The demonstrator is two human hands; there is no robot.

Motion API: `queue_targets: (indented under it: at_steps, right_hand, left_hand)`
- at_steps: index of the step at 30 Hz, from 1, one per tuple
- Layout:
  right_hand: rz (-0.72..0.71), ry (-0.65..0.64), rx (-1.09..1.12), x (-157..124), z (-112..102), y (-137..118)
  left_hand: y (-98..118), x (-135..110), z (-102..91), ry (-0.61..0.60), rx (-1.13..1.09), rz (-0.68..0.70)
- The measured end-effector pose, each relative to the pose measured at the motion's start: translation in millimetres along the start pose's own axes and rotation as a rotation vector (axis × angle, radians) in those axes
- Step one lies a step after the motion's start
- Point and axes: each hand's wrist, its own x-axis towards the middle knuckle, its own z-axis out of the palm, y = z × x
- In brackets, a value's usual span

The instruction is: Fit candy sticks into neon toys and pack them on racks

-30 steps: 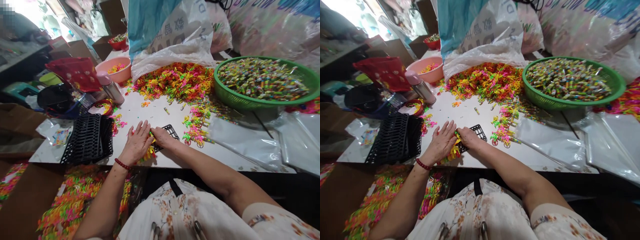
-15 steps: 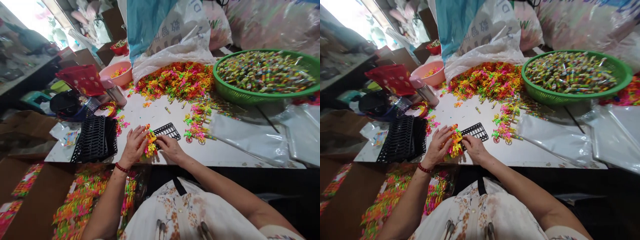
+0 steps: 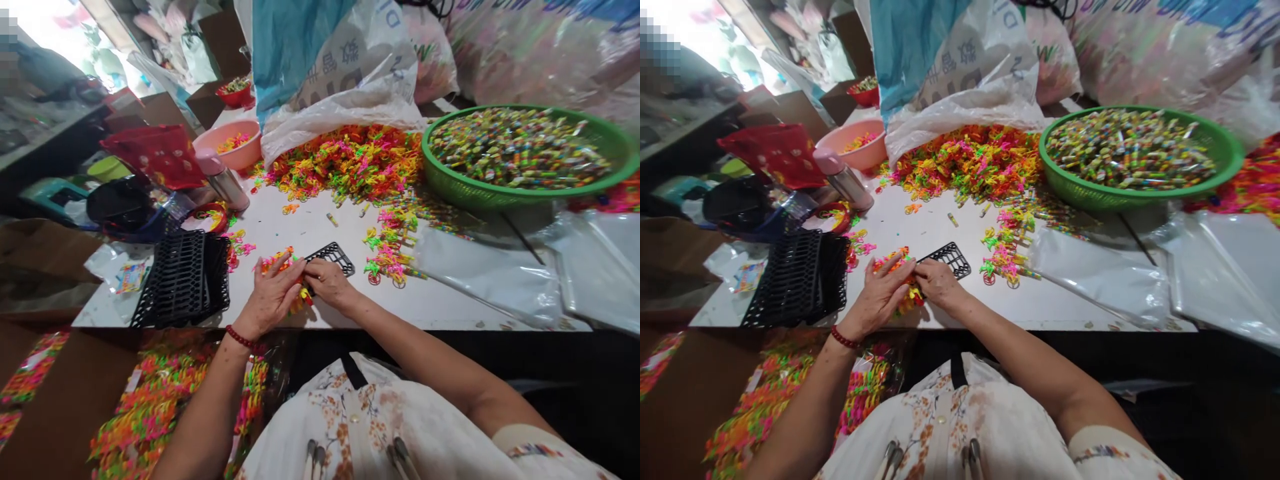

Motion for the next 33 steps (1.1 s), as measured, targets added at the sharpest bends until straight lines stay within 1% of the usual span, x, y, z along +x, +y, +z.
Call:
queue_targets:
  at_steps: [4, 7, 10, 13, 16, 20, 22, 24, 26, 28, 31, 33]
  right_hand:
    - [0.045, -0.005, -0.017, -7.0, 2.2, -4.3]
    - [0.027, 0.044, -0.017, -19.8, -7.4, 0.4]
    - [0.022, 0.094, -0.081, -37.9, -34.1, 6.7]
    - [0.089, 0.154, -0.137, -56.0, -66.8, 15.3]
    - [0.12, 0.194, -0.213, -75.1, -91.6, 26.8]
    - [0.059, 0.225, -0.45, -107.5, -115.6, 38.9]
    - [0.078, 0.243, -0.607, -121.6, -127.1, 45.7]
    - [0.129, 0.236, -0.759, -130.4, -136.6, 54.4]
    - [0.177, 0.2, -0.878, -133.3, -141.6, 63.1]
    - [0.217, 0.157, -0.945, -131.5, -141.5, 68.7]
    - [0.284, 0.128, -0.97, -124.8, -136.7, 69.1]
    - [0.334, 0.123, -0.962, -120.3, -134.5, 67.8]
  left_hand:
    - [-3.2, -1.8, 4.0, 0.029, 0.035, 0.028]
    - [-9.4, -0.9, 8.8, 0.058, 0.03, 0.054]
    - [-8.7, -0.5, 7.7, 0.061, 0.01, 0.046]
    - [-4.1, -0.8, 3.4, 0.05, -0.037, 0.013]
    - [-4.1, -1.3, 2.3, 0.049, -0.101, -0.018]
    - [-8.1, -5.9, 1.1, 0.128, -0.182, -0.019]
    - [-9.6, -7.9, -1.5, 0.181, -0.208, -0.028]
    - [-9.9, -7.7, -5.1, 0.219, -0.203, -0.03]
    - [-8.3, -4.8, -8.6, 0.234, -0.162, 0.002]
    - [-5.0, -0.2, -10.9, 0.207, -0.099, 0.071]
    - [-0.4, 5.9, -10.6, 0.131, -0.014, 0.173]
    - [-1.6, 8.3, -6.6, 0.114, 0.012, 0.21]
